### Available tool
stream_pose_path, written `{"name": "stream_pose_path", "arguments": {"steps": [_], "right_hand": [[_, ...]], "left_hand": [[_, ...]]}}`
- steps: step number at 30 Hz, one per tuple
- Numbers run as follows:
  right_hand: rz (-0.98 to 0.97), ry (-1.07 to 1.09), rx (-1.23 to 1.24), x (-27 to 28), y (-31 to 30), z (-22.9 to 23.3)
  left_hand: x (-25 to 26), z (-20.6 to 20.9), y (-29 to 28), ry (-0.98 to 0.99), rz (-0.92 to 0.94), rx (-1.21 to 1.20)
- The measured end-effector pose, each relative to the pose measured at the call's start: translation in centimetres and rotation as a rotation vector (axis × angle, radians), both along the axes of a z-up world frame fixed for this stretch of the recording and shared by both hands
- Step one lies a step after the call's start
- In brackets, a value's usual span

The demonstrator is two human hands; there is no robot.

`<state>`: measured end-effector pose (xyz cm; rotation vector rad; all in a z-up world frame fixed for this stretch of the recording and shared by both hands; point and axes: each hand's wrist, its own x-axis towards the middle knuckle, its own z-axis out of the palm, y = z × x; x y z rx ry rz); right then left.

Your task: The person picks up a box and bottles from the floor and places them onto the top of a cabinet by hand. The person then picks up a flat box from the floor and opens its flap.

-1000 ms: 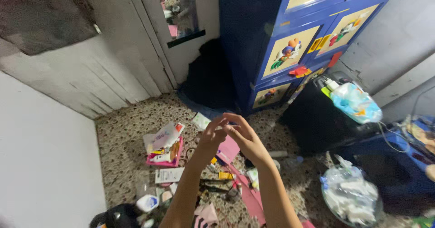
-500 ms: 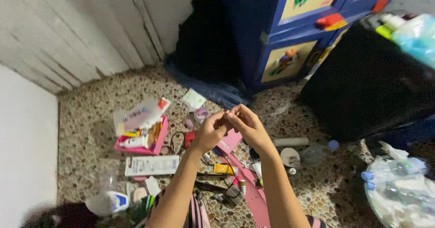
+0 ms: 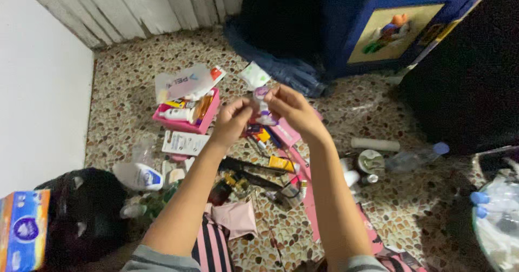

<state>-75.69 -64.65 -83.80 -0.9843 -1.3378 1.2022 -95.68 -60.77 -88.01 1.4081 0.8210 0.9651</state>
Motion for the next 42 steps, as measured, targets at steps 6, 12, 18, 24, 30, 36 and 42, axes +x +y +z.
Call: {"name": "stream_pose_path", "arguments": {"steps": [6, 12, 18, 24, 30, 36, 42], "right_hand": [[0.068, -0.137, -0.097, -1.2, 7.9, -5.9], [-0.007, -0.470, -0.258, 3.0, 14.8, -20.5], [-0.355, -0.578, -0.440, 3.0, 12.5, -33.4], [-0.504, -0.931, -0.185, -1.7, 8.1, -39.8], [-0.540, -0.955, -0.267, -0.7, 6.9, -40.9], [-0.896, -0.786, -0.423, 1.4, 8.0, -40.5], [-1.105, -0.376, -0.630, 2.7, 8.5, -40.5]], "left_hand": [[-3.1, 0.5, 2.1, -0.190, 0.214, -0.017], [-3.5, 0.1, 2.2, -0.238, 0.292, -0.066], [-4.0, -1.0, 1.4, 0.088, 0.229, 0.317], [-5.3, -0.9, 2.4, 0.220, 0.230, 0.085], [-6.0, -1.4, 2.8, 0.306, 0.269, 0.172], [-7.3, -0.8, 3.0, 0.294, 0.292, 0.024], [-8.6, -1.3, 3.1, 0.254, 0.293, 0.106]]}}
